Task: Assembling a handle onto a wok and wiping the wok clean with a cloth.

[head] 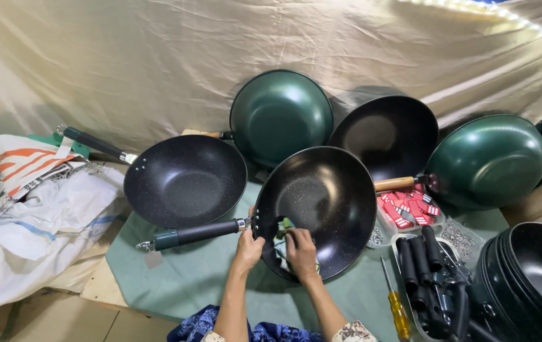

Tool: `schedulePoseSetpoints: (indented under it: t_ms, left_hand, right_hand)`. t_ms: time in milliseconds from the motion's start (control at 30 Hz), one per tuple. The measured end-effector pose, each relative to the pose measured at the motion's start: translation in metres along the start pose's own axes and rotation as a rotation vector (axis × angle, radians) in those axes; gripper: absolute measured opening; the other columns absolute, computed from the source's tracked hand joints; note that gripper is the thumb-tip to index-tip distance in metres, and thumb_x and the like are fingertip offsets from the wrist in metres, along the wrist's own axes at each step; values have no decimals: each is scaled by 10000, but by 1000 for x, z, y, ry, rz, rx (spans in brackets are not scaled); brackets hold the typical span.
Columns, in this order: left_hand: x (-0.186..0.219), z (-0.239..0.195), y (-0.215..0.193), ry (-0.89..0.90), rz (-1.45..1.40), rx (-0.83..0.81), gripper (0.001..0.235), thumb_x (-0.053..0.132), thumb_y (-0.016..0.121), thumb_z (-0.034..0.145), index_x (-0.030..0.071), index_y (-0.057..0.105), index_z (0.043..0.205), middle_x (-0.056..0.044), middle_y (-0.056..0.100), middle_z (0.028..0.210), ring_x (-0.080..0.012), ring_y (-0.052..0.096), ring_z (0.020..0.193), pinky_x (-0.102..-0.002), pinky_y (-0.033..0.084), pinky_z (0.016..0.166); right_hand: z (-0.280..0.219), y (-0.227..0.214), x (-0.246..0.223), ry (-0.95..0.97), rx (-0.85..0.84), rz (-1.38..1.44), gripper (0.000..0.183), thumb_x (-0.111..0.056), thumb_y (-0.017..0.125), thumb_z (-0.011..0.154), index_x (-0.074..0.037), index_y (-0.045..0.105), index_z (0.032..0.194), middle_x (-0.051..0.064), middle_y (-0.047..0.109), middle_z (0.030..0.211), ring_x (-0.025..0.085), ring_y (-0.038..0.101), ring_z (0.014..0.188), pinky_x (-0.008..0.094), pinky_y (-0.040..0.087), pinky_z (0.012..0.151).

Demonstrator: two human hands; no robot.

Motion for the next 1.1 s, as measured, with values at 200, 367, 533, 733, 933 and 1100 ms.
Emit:
schedulePoseSetpoints:
  t_ms: [200, 367, 533, 733, 933, 1100]
  left_hand:
    - [11, -6, -3, 120, -179, -51, 184, 29, 538, 795, -62, 647, 912, -123, 656, 757, -188, 556, 633, -319, 498, 596]
    - [41, -27, -10, 109, -200, -88, 442, 5, 478, 767, -85, 655, 1162, -141, 688, 907, -189, 558, 686, -299, 490, 656]
    - [-16, 11, 4, 6, 32, -24, 212, 133, 642, 797, -72, 643, 847, -258, 663, 801, -345, 681, 828, -471, 521, 719]
    - [23, -9, -4, 0, 16, -28, 206, 145, 648, 791, -59, 622, 807, -234, 605, 717, -326, 653, 753, -469, 507, 673]
    - [50, -30, -13, 0, -2, -13, 218, 146, 649, 785, -65, 598, 783, -219, 559, 680, -303, 628, 719, -453, 509, 641]
    - [49, -28, -9, 18, 8, -34, 246, 170, 647, 801, -75, 635, 830, -261, 629, 739, -345, 661, 754, -484, 517, 683]
  right_hand:
    - [-27, 7, -27, 113, -451, -76, 393, -139, 715, 821, -210, 772, 1203, -72, 726, 1264, 208, 504, 1398, 593, 247, 1170]
    - [-37, -12, 40, 215, -460, -522, 417, -180, 678, 821, -262, 729, 1226, -87, 657, 1311, 233, 490, 1376, 622, 364, 1059]
    - [4, -21, 93, 241, -312, -616, 555, -64, 679, 900, -98, 560, 1440, 126, 496, 1487, 391, 296, 1517, 681, 351, 1099]
    - [12, -3, 77, 193, -377, -245, 813, -17, 658, 870, -17, 300, 1600, 307, 198, 1630, 659, 193, 1414, 702, 305, 1138]
    - [-29, 7, 65, -207, -401, -105, 510, -139, 684, 711, -113, 768, 1213, 170, 630, 1362, 486, 615, 1071, 484, 551, 942]
    - [15, -36, 150, 70, -122, -572, 517, -130, 767, 672, -244, 734, 1176, 109, 529, 1298, 392, 590, 1080, 419, 529, 986]
Point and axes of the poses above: each hand's wrist, its own z-axis towards the middle knuckle, its own y-axis out of the palm, x = y × z, the point moved 9 cm from there along z, towards the middle knuckle
